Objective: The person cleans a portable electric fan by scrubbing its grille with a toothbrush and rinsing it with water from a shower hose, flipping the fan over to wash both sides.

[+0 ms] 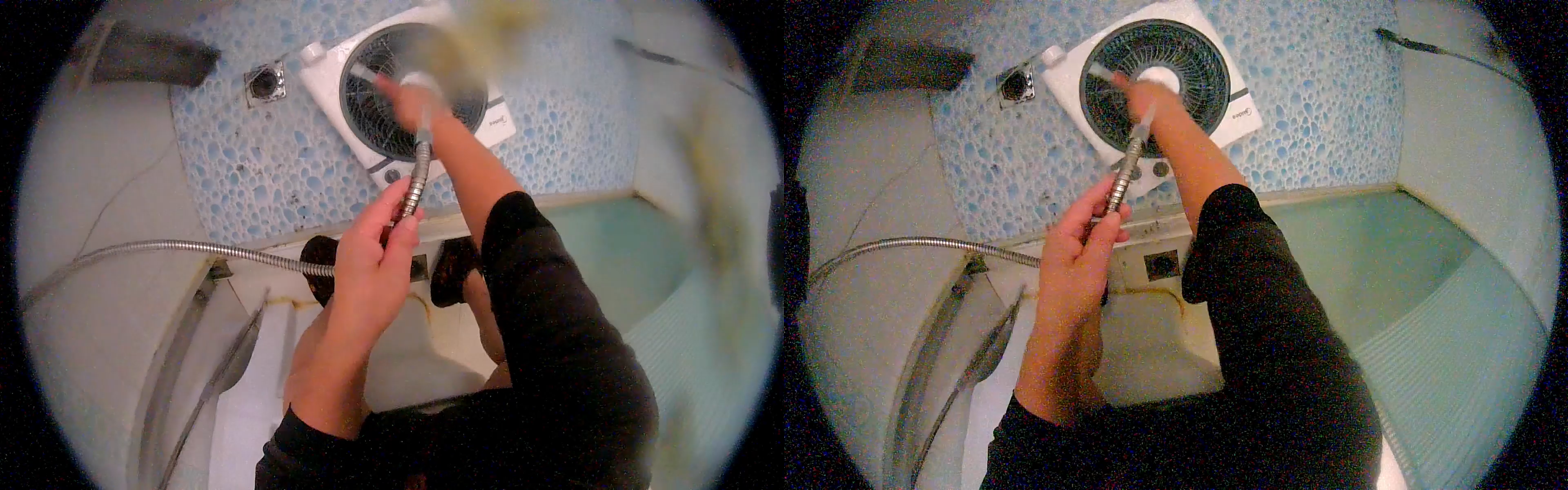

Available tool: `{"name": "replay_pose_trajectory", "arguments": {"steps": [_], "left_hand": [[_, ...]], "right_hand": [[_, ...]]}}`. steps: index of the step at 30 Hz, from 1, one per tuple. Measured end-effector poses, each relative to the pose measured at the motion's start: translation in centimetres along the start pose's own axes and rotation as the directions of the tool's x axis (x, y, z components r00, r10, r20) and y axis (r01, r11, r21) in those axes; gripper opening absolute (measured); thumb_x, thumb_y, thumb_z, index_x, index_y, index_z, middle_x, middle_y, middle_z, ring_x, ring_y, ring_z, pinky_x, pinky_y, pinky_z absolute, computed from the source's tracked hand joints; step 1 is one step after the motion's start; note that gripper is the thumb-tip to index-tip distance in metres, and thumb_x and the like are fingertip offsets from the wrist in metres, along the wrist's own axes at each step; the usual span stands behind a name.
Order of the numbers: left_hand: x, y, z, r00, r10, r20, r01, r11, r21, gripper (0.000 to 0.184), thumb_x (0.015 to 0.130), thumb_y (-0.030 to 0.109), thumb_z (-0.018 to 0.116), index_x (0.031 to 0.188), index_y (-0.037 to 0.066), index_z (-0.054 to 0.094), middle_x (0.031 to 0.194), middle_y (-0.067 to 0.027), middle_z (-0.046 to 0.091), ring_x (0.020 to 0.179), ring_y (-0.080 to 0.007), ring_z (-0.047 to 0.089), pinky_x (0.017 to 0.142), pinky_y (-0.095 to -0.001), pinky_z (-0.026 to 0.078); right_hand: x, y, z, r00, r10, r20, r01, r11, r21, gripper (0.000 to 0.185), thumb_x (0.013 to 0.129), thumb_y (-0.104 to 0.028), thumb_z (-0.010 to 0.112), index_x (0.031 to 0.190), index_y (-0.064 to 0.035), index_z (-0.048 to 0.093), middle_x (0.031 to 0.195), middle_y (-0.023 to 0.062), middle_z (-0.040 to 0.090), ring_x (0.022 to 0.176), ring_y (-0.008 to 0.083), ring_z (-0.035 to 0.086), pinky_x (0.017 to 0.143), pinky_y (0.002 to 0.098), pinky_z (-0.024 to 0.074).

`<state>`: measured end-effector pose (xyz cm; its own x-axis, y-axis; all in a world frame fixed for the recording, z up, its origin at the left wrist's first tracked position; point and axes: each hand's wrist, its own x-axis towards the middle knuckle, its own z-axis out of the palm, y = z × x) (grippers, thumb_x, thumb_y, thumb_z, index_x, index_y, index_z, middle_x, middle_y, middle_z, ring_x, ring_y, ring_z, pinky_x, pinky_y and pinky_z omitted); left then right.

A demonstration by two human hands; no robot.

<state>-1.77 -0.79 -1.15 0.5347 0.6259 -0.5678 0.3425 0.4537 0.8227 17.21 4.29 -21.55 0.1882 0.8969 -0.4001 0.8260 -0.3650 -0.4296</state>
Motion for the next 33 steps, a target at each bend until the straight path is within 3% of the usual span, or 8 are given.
{"name": "replay_pose_trajectory", "arguments": {"steps": [3,5,7,11,13,16,31,33], "left_hand": [[0.0,0.3,-0.3,1.0,-0.007,0.025,0.006,0.999,0.048,0.037,0.087,0.004,0.047,0.123,0.003,0.048,0.102,-0.0062,0.056,0.091,-0.0124,0.055,0.074,-0.0247,0.046],[0.2,-0.1,-0.3,0.999,0.007,0.033,-0.007,1.0,0.001,0.037,0.087,0.004,0.046,0.123,0.003,0.048,0.102,-0.0061,0.056,0.09,-0.0124,0.055,0.075,-0.0247,0.046],[0.4,-0.1,-0.4,0.999,0.021,0.049,-0.023,0.999,0.032,0.037,0.087,0.004,0.046,0.123,0.003,0.048,0.103,-0.0063,0.056,0.089,-0.0124,0.055,0.074,-0.0247,0.046],[0.5,0.0,-0.3,0.998,0.012,0.066,-0.017,0.996,0.082,0.037,0.087,0.004,0.046,0.124,0.003,0.047,0.104,-0.0069,0.056,0.089,-0.0122,0.055,0.073,-0.0243,0.046],[0.6,-0.1,-0.4,0.997,0.029,0.075,-0.035,0.996,0.077,0.037,0.086,0.004,0.047,0.124,0.003,0.047,0.104,-0.0073,0.056,0.088,-0.0121,0.056,0.072,-0.0241,0.047],[0.6,0.0,-0.4,0.996,0.028,0.086,-0.036,0.995,0.094,0.038,0.086,0.004,0.047,0.123,0.004,0.048,0.103,-0.0072,0.057,0.085,-0.012,0.056,0.071,-0.0236,0.046],[-0.5,0.8,-0.3,0.987,0.067,0.144,-0.143,0.769,0.623,0.032,0.084,0.014,0.051,0.115,0.005,0.052,0.1,-0.0186,0.058,0.09,-0.0346,0.057,0.077,-0.0377,0.044],[-0.5,0.6,-0.5,0.987,0.062,0.149,-0.147,0.729,0.669,0.033,0.085,0.015,0.05,0.116,0.006,0.052,0.102,-0.0184,0.058,0.092,-0.0348,0.056,0.078,-0.0384,0.044]], "right_hand": [[0.6,2.4,2.2,0.952,0.199,-0.234,-0.165,0.974,0.157,0.051,0.085,-0.018,0.045,0.134,-0.0238,0.032,0.092,0.0212,0.061,0.085,0.0363,0.061,0.073,0.0405,0.0491],[-0.8,1.6,3.7,0.99,0.079,-0.117,-0.064,0.99,0.129,0.049,0.086,-0.022,0.043,0.134,-0.0225,0.032,0.091,0.022,0.061,0.086,0.0371,0.06,0.074,0.0411,0.0482],[-3.4,1.1,5.4,0.943,-0.245,-0.228,0.218,0.966,-0.136,0.051,0.08,-0.001,0.042,0.129,-0.0154,0.04,0.078,0.0205,0.058,0.075,0.0346,0.058,0.066,0.0441,0.0442],[-4.7,2.2,6.8,0.961,0.199,-0.194,-0.117,0.923,0.366,0.053,0.082,-0.011,0.042,0.133,-0.0228,0.034,0.083,0.0207,0.057,0.076,0.0361,0.058,0.066,0.043,0.0448],[-7.1,1.4,8.5,0.98,0.143,-0.137,-0.1,0.956,0.277,0.057,0.083,-0.029,0.045,0.136,-0.0327,0.025,0.104,0.0221,0.056,0.085,0.04,0.059,0.072,0.0435,0.0477],[-10.0,-0.4,7.2,0.958,0.217,-0.188,-0.163,0.95,0.268,0.053,0.083,-0.002,0.04,0.133,-0.0208,0.037,0.073,0.0189,0.056,0.072,0.0344,0.057,0.063,0.0397,0.0439],[-12.8,1.0,8.9,0.938,0.301,-0.17,-0.281,0.95,0.133,0.066,0.08,-0.014,0.05,0.136,-0.0375,0.024,0.085,0.0167,0.058,0.073,0.0353,0.06,0.064,0.0447,0.0478],[-11.1,0.4,8.6,0.955,0.17,-0.242,-0.134,0.978,0.16,0.067,0.079,-0.014,0.05,0.136,-0.0391,0.023,0.089,0.0164,0.057,0.074,0.0355,0.06,0.063,0.045,0.0478]]}}
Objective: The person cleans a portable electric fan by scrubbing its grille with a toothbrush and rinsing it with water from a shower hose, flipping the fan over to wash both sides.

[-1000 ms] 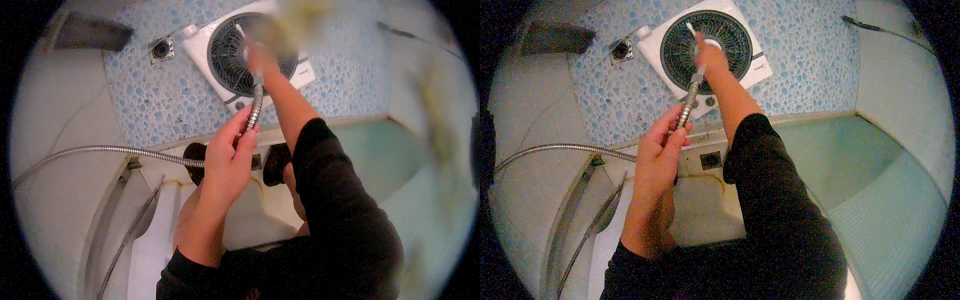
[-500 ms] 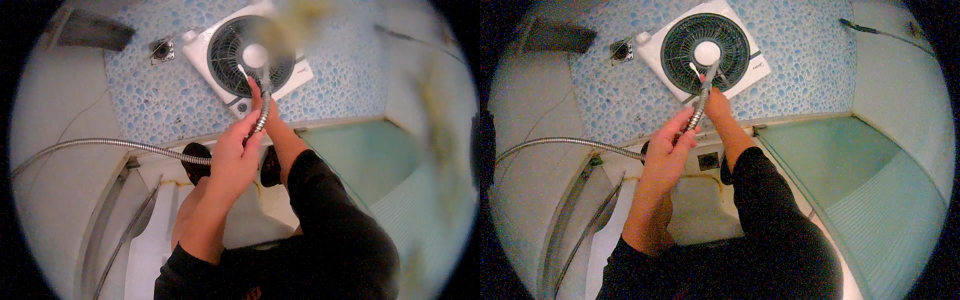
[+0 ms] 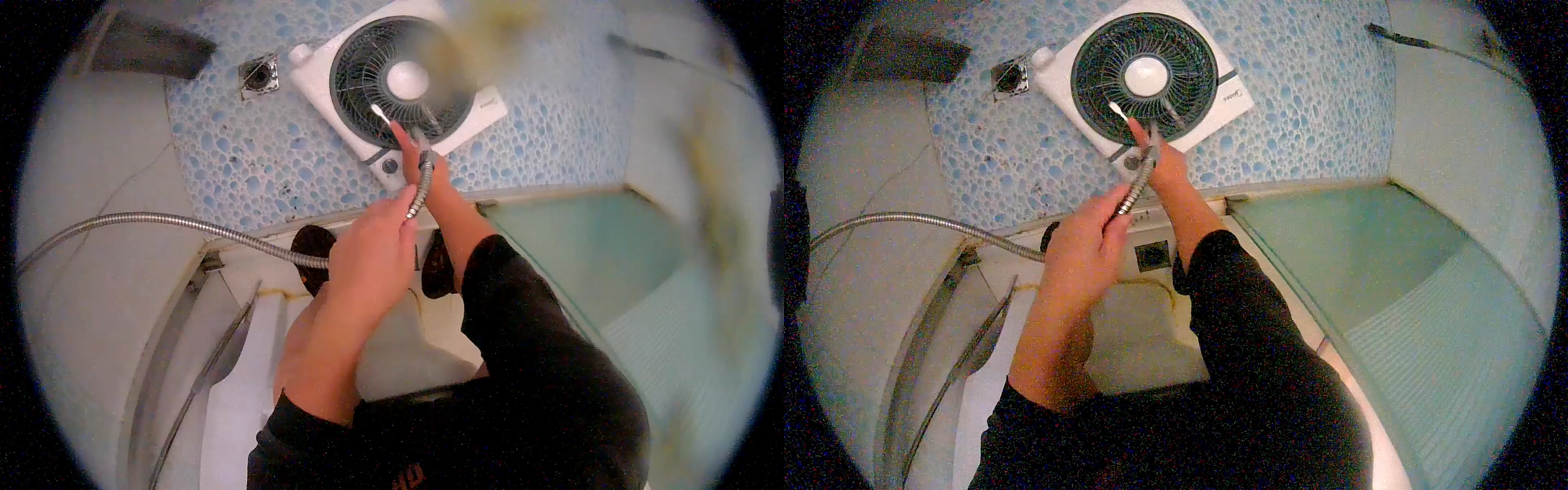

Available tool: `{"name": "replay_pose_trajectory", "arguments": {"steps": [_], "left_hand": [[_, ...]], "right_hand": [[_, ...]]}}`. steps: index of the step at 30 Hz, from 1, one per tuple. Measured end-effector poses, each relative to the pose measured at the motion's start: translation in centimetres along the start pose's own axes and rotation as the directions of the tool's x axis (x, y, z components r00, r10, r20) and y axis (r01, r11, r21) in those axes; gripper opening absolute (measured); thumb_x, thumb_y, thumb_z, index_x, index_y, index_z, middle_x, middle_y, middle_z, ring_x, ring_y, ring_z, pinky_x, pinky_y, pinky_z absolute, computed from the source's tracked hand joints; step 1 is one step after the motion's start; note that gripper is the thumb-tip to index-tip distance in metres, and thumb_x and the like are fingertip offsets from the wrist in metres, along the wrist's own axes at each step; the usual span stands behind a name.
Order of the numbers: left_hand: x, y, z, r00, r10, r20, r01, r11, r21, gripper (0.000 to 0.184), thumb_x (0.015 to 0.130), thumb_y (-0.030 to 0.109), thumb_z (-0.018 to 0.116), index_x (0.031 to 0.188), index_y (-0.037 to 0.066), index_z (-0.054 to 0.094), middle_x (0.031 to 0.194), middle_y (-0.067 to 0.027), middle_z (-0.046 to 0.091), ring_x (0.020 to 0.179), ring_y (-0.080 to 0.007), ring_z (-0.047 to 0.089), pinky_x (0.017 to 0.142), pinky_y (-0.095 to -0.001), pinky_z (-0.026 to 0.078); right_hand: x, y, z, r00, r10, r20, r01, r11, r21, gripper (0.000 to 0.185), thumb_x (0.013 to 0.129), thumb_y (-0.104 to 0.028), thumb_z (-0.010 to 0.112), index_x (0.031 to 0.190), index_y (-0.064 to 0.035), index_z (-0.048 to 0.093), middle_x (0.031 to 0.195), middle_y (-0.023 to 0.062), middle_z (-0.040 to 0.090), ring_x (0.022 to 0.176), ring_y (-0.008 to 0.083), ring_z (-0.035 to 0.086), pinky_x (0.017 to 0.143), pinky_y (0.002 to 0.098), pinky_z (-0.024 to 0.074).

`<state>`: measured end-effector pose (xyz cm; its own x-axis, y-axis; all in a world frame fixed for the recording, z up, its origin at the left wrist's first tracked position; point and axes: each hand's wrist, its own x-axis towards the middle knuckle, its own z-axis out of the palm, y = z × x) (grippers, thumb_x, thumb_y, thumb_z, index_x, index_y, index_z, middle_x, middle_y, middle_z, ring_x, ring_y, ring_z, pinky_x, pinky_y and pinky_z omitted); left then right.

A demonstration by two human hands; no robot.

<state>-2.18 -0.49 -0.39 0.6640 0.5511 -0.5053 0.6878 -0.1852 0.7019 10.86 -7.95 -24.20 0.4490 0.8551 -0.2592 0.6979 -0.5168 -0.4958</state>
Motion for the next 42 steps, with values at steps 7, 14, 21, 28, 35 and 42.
{"name": "replay_pose_trajectory", "arguments": {"steps": [7,14,21,28,35,42], "left_hand": [[0.1,-3.0,-1.6,0.996,-0.008,-0.085,0.03,0.966,0.255,0.031,0.085,0.015,0.047,0.115,0.009,0.051,0.098,-0.0154,0.057,0.088,-0.0346,0.056,0.074,-0.0451,0.045],[0.3,-3.6,-2.0,0.992,0.0,-0.13,0.031,0.97,0.24,0.03,0.083,0.013,0.047,0.112,0.008,0.053,0.097,-0.0165,0.058,0.089,-0.0349,0.056,0.075,-0.0437,0.045],[0.0,-2.7,-1.4,0.999,-0.043,-0.008,0.044,0.964,0.262,0.03,0.083,0.013,0.047,0.112,0.008,0.053,0.096,-0.0165,0.058,0.088,-0.0349,0.056,0.075,-0.0439,0.045],[-0.2,-2.1,-0.5,0.998,-0.024,0.06,0.002,0.943,0.333,0.031,0.084,0.014,0.047,0.114,0.008,0.052,0.097,-0.0162,0.058,0.09,-0.035,0.055,0.076,-0.0438,0.045],[-0.3,-2.5,0.1,0.997,0.023,0.079,-0.048,0.945,0.325,0.03,0.084,0.014,0.047,0.113,0.009,0.052,0.098,-0.0152,0.058,0.09,-0.0346,0.055,0.076,-0.0437,0.045],[0.0,-2.1,0.3,0.999,0.032,0.002,-0.031,0.951,0.307,0.03,0.084,0.013,0.048,0.113,0.009,0.052,0.095,-0.0149,0.057,0.086,-0.0348,0.056,0.073,-0.0443,0.045]], "right_hand": [[-3.9,3.4,-2.2,0.977,0.172,0.126,-0.153,0.976,-0.152,0.062,0.082,-0.008,0.044,0.134,-0.037,0.028,0.088,0.014,0.055,0.076,0.0343,0.058,0.063,0.0444,0.047],[-2.9,-0.9,-2.2,0.991,0.059,0.118,-0.054,0.997,-0.047,0.057,0.081,-0.008,0.043,0.13,-0.0358,0.036,0.089,0.0113,0.055,0.081,0.0323,0.056,0.068,0.0424,0.0461],[-7.6,4.1,-1.4,0.918,0.383,0.099,-0.376,0.923,-0.084,0.053,0.082,-0.01,0.043,0.129,-0.0351,0.04,0.091,0.0119,0.055,0.083,0.0329,0.056,0.071,0.0432,0.0454],[-10.8,1.5,2.3,0.898,0.35,0.267,-0.375,0.926,0.046,0.06,0.083,-0.005,0.039,0.136,-0.0302,0.025,0.096,0.0193,0.053,0.088,0.0388,0.053,0.076,0.0454,0.0428],[-10.0,-0.6,3.6,0.916,0.354,0.187,-0.384,0.91,0.157,0.061,0.081,-0.003,0.042,0.135,-0.0268,0.028,0.095,0.0208,0.054,0.089,0.0388,0.053,0.077,0.0448,0.043],[-13.0,-0.3,3.3,0.884,0.394,0.252,-0.427,0.9,0.092,0.062,0.08,-0.004,0.044,0.136,-0.0259,0.027,0.095,0.0183,0.054,0.087,0.0376,0.055,0.074,0.0465,0.0451]]}}
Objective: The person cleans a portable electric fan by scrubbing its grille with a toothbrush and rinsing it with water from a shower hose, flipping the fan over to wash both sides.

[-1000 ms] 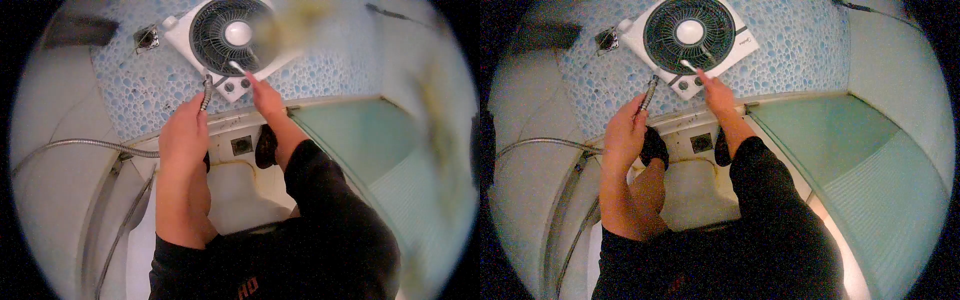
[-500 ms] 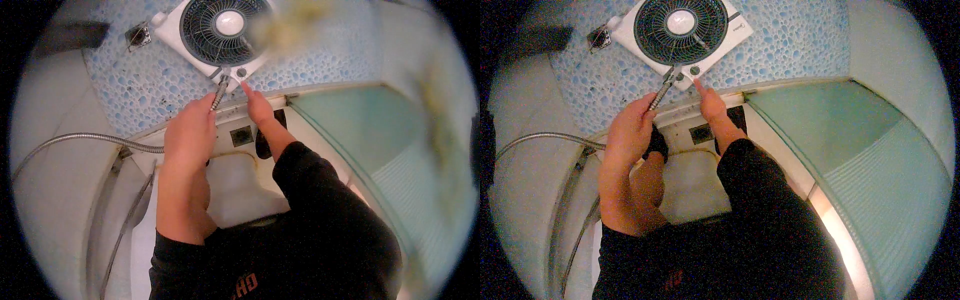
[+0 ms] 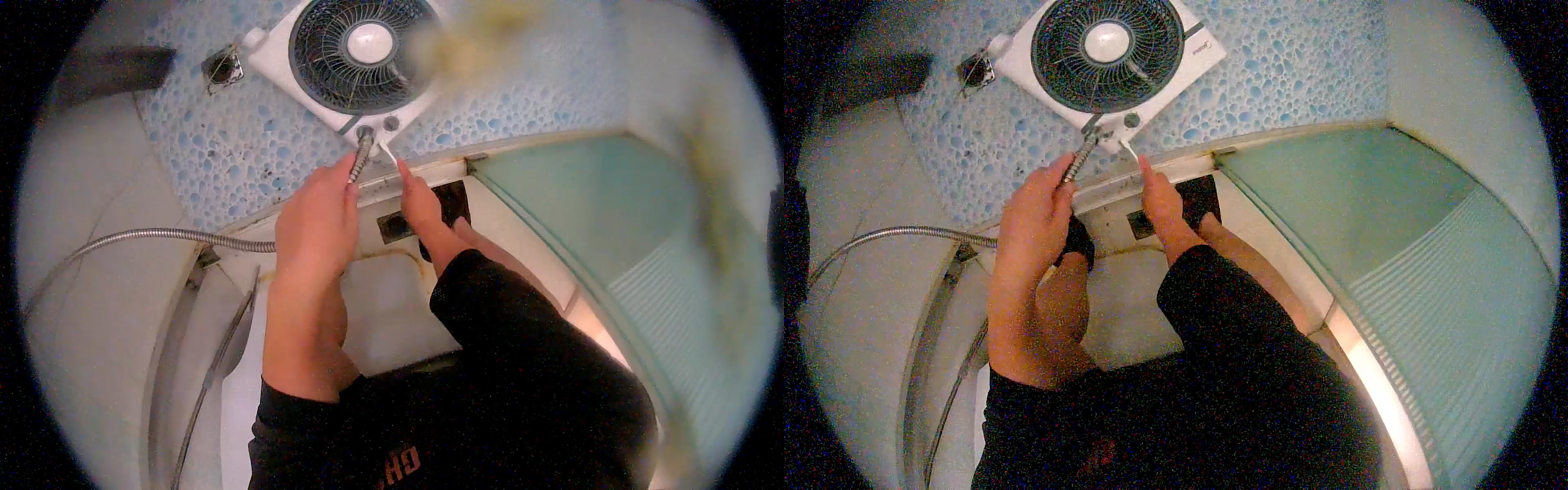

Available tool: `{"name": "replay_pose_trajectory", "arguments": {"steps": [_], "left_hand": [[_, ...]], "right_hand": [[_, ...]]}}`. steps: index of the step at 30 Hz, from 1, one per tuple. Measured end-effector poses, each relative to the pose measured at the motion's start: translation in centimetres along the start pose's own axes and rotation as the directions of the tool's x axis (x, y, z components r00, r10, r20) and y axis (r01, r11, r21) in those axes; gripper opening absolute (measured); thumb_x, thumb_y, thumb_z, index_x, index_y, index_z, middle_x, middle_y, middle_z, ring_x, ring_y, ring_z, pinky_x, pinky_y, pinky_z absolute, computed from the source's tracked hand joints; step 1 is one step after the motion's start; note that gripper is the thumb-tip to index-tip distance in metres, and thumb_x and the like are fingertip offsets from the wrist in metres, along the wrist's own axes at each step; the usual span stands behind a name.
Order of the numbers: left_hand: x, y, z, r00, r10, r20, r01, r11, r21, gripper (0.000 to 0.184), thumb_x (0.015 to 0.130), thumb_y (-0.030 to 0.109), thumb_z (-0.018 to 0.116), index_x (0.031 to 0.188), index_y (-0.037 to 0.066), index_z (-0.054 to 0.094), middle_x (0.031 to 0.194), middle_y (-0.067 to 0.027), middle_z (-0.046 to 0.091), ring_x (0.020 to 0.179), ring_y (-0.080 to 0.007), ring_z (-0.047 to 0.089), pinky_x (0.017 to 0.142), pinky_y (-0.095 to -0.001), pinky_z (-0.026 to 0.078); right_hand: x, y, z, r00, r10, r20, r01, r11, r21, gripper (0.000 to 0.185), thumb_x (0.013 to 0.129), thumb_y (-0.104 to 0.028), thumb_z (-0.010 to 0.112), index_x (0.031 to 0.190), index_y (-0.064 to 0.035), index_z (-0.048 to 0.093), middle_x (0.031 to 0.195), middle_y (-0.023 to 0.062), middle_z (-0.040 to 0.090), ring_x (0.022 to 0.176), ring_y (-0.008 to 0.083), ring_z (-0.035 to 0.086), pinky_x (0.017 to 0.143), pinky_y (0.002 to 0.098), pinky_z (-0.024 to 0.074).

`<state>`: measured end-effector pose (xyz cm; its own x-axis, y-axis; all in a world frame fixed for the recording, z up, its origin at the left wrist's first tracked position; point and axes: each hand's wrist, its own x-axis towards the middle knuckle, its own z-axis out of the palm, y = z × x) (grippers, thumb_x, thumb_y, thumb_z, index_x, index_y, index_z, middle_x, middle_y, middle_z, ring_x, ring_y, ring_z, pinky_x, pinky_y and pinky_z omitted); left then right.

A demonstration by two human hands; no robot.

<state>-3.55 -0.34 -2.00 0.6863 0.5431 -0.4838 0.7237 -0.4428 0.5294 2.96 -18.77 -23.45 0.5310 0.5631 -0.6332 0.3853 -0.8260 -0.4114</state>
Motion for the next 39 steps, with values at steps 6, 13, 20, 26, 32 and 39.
{"name": "replay_pose_trajectory", "arguments": {"steps": [6,13,20,26,32,39], "left_hand": [[0.0,0.6,-0.1,0.999,-0.012,-0.029,0.01,0.998,-0.058,0.031,0.084,0.012,0.048,0.114,0.009,0.052,0.093,-0.0152,0.057,0.084,-0.0351,0.056,0.071,-0.0442,0.045],[0.1,0.9,-0.6,0.989,-0.028,-0.146,0.009,0.992,-0.125,0.031,0.084,0.012,0.049,0.114,0.009,0.053,0.093,-0.0153,0.057,0.083,-0.0352,0.056,0.07,-0.0435,0.044],[1.4,1.4,-0.9,0.941,-0.062,-0.333,-0.074,0.922,-0.38,0.031,0.084,0.012,0.05,0.115,0.008,0.054,0.092,-0.0163,0.058,0.081,-0.0327,0.057,0.071,-0.0378,0.045],[0.9,2.7,-0.9,0.893,-0.071,-0.445,-0.156,0.877,-0.454,0.031,0.084,0.01,0.051,0.115,0.006,0.055,0.092,-0.0152,0.058,0.079,-0.0279,0.058,0.072,-0.0324,0.045],[0.7,2.8,-0.1,0.867,-0.049,-0.495,-0.238,0.833,-0.499,0.034,0.086,0.01,0.051,0.12,0.007,0.053,0.098,-0.0073,0.059,0.076,-0.0137,0.055,0.069,-0.0249,0.044],[-0.6,4.2,-0.4,0.895,-0.151,-0.42,-0.211,0.687,-0.695,0.036,0.085,0.009,0.052,0.121,0.004,0.051,0.097,-0.005,0.06,0.079,-0.0092,0.054,0.068,-0.0215,0.042]], "right_hand": [[3.3,-5.1,-1.8,0.961,-0.179,-0.21,0.19,0.981,0.034,0.058,0.081,-0.004,0.043,0.134,-0.0259,0.032,0.098,0.0171,0.053,0.087,0.0362,0.055,0.072,0.0452,0.046],[7.6,-2.4,-6.4,0.924,0.03,-0.382,0.03,0.988,0.15,0.054,0.082,-0.003,0.042,0.133,-0.0208,0.035,0.099,0.0189,0.053,0.09,0.0362,0.054,0.076,0.0449,0.0438],[2.9,-3.1,-10.9,0.938,0.117,-0.326,0.106,0.799,0.592,0.053,0.085,-0.005,0.04,0.136,-0.0159,0.03,0.09,0.0138,0.056,0.069,0.0246,0.054,0.059,0.0349,0.0447],[-9.6,-11.0,-19.8,0.967,0.187,0.175,-0.185,0.039,0.982,0.056,0.088,-0.005,0.039,0.139,-0.0159,0.021,0.084,0.0031,0.051,0.055,0.0095,0.044,0.048,0.025,0.0385],[-13.4,-9.8,-17.7,0.986,0.043,0.158,-0.154,-0.097,0.983,0.056,0.088,-0.006,0.04,0.139,-0.0155,0.019,0.083,0.0017,0.05,0.058,0.0101,0.045,0.051,0.0252,0.0403],[-15.4,-11.2,-16.3,0.974,-0.046,0.221,-0.226,-0.173,0.959,0.057,0.087,-0.006,0.041,0.139,-0.0133,0.02,0.084,0.0025,0.05,0.06,0.0096,0.045,0.052,0.0236,0.0389]]}}
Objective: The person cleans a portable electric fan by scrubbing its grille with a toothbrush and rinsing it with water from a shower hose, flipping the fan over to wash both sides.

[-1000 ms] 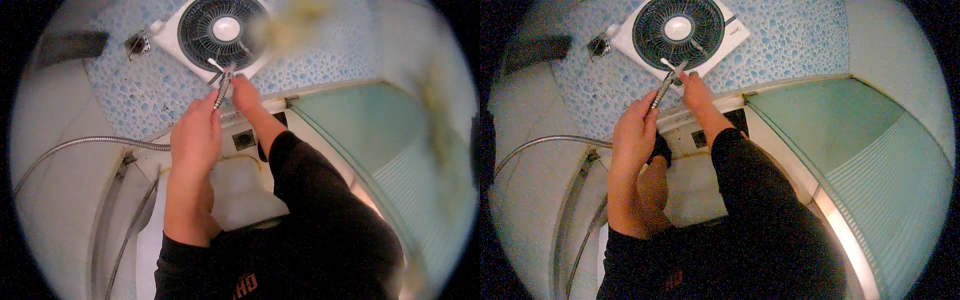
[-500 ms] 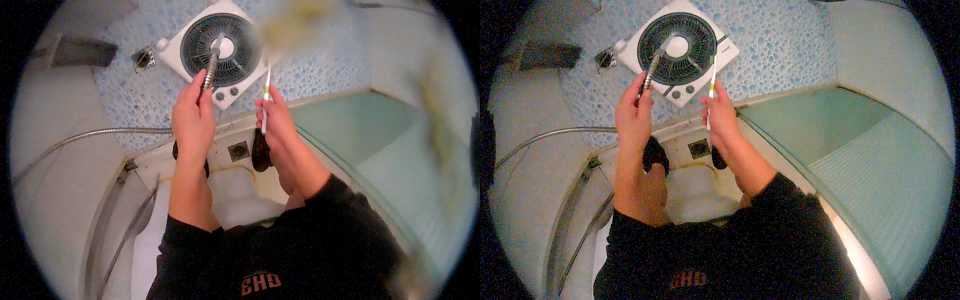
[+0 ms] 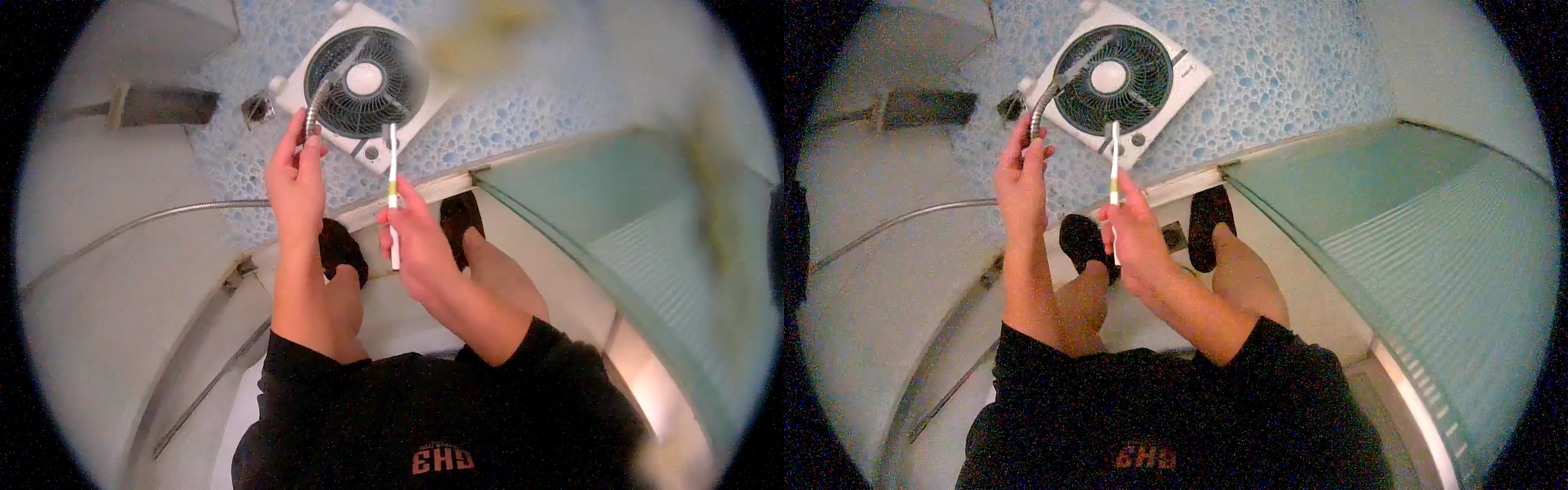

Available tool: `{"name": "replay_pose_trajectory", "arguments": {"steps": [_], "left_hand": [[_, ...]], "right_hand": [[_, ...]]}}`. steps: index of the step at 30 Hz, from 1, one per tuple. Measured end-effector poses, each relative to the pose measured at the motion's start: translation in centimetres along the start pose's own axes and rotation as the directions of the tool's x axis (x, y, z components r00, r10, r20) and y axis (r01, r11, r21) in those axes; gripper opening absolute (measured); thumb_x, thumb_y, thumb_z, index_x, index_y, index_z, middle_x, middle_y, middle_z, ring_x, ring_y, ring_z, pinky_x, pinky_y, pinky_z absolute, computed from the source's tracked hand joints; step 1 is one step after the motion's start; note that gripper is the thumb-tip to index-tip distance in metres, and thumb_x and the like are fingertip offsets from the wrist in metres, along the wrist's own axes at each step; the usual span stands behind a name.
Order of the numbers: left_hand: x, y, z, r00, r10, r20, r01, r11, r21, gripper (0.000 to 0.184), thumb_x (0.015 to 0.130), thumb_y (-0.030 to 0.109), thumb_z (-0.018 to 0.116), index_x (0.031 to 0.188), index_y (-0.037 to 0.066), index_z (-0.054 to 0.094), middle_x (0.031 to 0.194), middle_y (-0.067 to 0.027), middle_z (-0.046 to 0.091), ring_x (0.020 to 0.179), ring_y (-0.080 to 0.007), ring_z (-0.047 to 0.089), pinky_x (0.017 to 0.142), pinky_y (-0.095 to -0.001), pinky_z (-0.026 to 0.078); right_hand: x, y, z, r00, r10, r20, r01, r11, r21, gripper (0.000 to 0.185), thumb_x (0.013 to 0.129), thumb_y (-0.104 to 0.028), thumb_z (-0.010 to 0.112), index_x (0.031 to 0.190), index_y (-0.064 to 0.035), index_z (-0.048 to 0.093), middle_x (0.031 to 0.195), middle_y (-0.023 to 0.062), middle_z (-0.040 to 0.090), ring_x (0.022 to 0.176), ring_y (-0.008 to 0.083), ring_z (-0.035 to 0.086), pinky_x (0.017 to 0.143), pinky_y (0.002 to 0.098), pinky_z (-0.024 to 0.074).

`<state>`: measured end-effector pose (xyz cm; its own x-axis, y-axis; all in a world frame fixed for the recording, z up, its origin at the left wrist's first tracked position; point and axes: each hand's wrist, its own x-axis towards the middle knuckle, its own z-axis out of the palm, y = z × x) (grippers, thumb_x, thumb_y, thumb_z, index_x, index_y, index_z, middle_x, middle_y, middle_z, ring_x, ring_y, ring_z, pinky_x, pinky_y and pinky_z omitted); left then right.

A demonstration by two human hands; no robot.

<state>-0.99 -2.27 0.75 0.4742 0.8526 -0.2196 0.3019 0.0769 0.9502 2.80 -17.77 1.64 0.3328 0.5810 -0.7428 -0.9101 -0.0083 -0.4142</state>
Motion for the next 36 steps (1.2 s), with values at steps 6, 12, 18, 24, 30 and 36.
{"name": "replay_pose_trajectory", "arguments": {"steps": [6,12,18,24,30,36], "left_hand": [[2.3,0.7,1.2,0.991,-0.131,0.01,0.131,0.988,-0.083,0.039,0.085,0.008,0.052,0.124,0.003,0.047,0.097,-0.0031,0.06,0.074,-0.0073,0.053,0.06,-0.0198,0.04],[8.1,0.4,4.0,0.977,-0.201,0.068,0.21,0.957,-0.199,0.042,0.085,0.007,0.052,0.127,0.003,0.043,0.098,-0.0034,0.059,0.071,-0.0086,0.054,0.054,-0.0204,0.04],[12.3,-0.1,5.3,0.97,-0.218,0.11,0.235,0.956,-0.178,0.044,0.085,0.007,0.053,0.127,0.003,0.042,0.1,-0.0048,0.06,0.071,-0.01,0.055,0.055,-0.0208,0.042],[12.5,-1.1,5.6,0.964,-0.153,0.219,0.196,0.962,-0.188,0.043,0.084,0.005,0.054,0.125,0.002,0.045,0.101,-0.0053,0.059,0.074,-0.0111,0.054,0.061,-0.0228,0.045],[10.0,-1.4,5.2,0.96,-0.157,0.233,0.214,0.946,-0.242,0.042,0.084,0.006,0.054,0.125,0.002,0.046,0.102,-0.0053,0.06,0.073,-0.01,0.055,0.064,-0.0218,0.044],[4.6,0.3,2.2,0.95,-0.225,0.218,0.27,0.941,-0.205,0.041,0.085,0.006,0.053,0.125,0.002,0.045,0.102,-0.0061,0.06,0.076,-0.0104,0.056,0.065,-0.0208,0.044]], "right_hand": [[-0.1,-0.7,1.7,1.0,0.014,-0.009,-0.013,1.0,0.009,0.055,0.087,-0.007,0.043,0.138,-0.0121,0.024,0.083,0.0028,0.05,0.061,0.0086,0.045,0.051,0.0224,0.0377],[-0.2,-0.9,2.2,1.0,-0.013,0.027,0.012,0.999,0.039,0.052,0.088,-0.008,0.042,0.137,-0.0154,0.027,0.083,0.0019,0.047,0.061,0.0077,0.043,0.052,0.0212,0.0366],[0.8,-1.0,2.3,0.999,-0.036,0.004,0.035,0.995,0.091,0.05,0.089,-0.009,0.04,0.137,-0.0167,0.028,0.083,0.0015,0.046,0.061,0.0076,0.042,0.054,0.0208,0.0365],[0.8,0.1,2.6,0.996,-0.085,-0.025,0.086,0.995,0.047,0.05,0.09,-0.01,0.04,0.138,-0.0162,0.027,0.084,0.0017,0.047,0.062,0.0075,0.042,0.054,0.0204,0.0366],[1.3,0.0,2.4,0.991,-0.121,-0.051,0.125,0.989,0.082,0.05,0.088,-0.008,0.04,0.137,-0.0151,0.029,0.084,0.0037,0.049,0.061,0.0076,0.041,0.051,0.0194,0.0363],[0.9,-1.1,3.1,0.989,-0.137,-0.064,0.141,0.988,0.067,0.052,0.088,-0.008,0.039,0.138,-0.0124,0.024,0.083,0.0027,0.05,0.061,0.0087,0.044,0.051,0.0204,0.0376]]}}
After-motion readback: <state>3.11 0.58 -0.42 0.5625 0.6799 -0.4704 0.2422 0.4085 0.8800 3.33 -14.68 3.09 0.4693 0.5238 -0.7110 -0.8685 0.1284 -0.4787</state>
